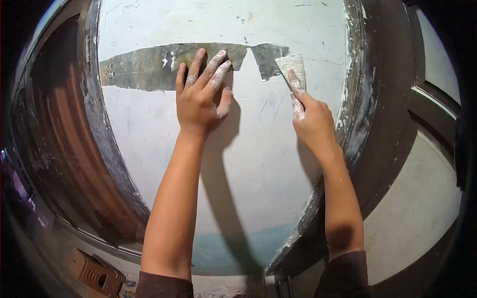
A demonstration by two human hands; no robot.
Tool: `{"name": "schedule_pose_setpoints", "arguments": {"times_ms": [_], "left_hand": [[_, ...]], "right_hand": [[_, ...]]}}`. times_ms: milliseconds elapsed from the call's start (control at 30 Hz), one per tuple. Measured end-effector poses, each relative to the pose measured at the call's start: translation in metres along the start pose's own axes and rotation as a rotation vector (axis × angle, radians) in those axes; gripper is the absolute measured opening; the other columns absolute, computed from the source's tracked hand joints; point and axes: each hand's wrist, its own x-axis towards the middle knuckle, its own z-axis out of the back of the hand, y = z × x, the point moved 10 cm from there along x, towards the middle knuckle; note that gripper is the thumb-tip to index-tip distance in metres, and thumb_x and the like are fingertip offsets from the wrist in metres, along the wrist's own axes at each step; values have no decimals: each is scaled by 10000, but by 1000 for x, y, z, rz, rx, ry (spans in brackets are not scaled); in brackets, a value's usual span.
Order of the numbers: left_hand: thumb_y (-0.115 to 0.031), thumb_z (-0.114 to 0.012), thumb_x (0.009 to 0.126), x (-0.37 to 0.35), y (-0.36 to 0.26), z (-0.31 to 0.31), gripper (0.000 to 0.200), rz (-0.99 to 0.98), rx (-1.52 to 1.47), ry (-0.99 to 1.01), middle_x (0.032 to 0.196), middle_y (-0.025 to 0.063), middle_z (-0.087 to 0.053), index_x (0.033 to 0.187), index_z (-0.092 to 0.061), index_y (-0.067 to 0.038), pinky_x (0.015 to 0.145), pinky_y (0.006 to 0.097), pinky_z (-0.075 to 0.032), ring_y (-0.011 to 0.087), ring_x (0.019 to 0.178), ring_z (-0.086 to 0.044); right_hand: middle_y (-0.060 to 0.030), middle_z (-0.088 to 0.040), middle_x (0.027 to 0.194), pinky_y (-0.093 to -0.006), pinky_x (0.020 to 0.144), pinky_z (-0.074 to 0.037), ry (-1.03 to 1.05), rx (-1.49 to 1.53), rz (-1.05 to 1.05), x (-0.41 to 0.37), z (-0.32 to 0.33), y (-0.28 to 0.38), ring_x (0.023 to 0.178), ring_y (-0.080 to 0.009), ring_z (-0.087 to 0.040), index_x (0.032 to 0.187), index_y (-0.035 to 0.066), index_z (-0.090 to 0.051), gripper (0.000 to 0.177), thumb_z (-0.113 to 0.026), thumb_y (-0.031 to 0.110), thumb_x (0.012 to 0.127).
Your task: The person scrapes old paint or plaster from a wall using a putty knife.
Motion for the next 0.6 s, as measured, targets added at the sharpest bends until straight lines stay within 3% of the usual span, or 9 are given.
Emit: {"name": "schedule_pose_setpoints", "arguments": {"times_ms": [67,133,300,600], "left_hand": [[-130,-666,832,0,1,1,498,9,-7,1,1496,-47,-619,1323,-711,-205,1264,505,-232,254,1503,-441],[-126,-665,830,-1,2,-1,506,12,11,15,1493,-50,-621,1327,-708,-205,1262,506,-238,254,1503,-440],[-139,-659,838,0,1,-1,502,5,5,14,1511,-48,-604,1335,-703,-201,1260,511,-240,259,1505,-434],[-177,-654,842,-9,-4,2,576,10,16,126,1583,-1,-528,1418,-633,-159,1251,563,-215,298,1542,-369]], "right_hand": [[-312,-688,931,-526,799,-515,-36,-35,49,-6,0,-1,880,-505,-668,1204,13,-713,285,-585,88,961],[-272,-723,1057,-543,892,-529,8,7,6,-9,-5,-11,989,-477,-678,1225,85,-727,350,-574,77,910],[-289,-717,942,-575,842,-529,-35,46,45,14,-2,0,915,-507,-673,1202,72,-726,306,-583,111,934],[-259,-725,978,-564,847,-538,81,-19,31,-9,-2,-4,935,-474,-685,1188,78,-728,304,-595,104,916]]}}
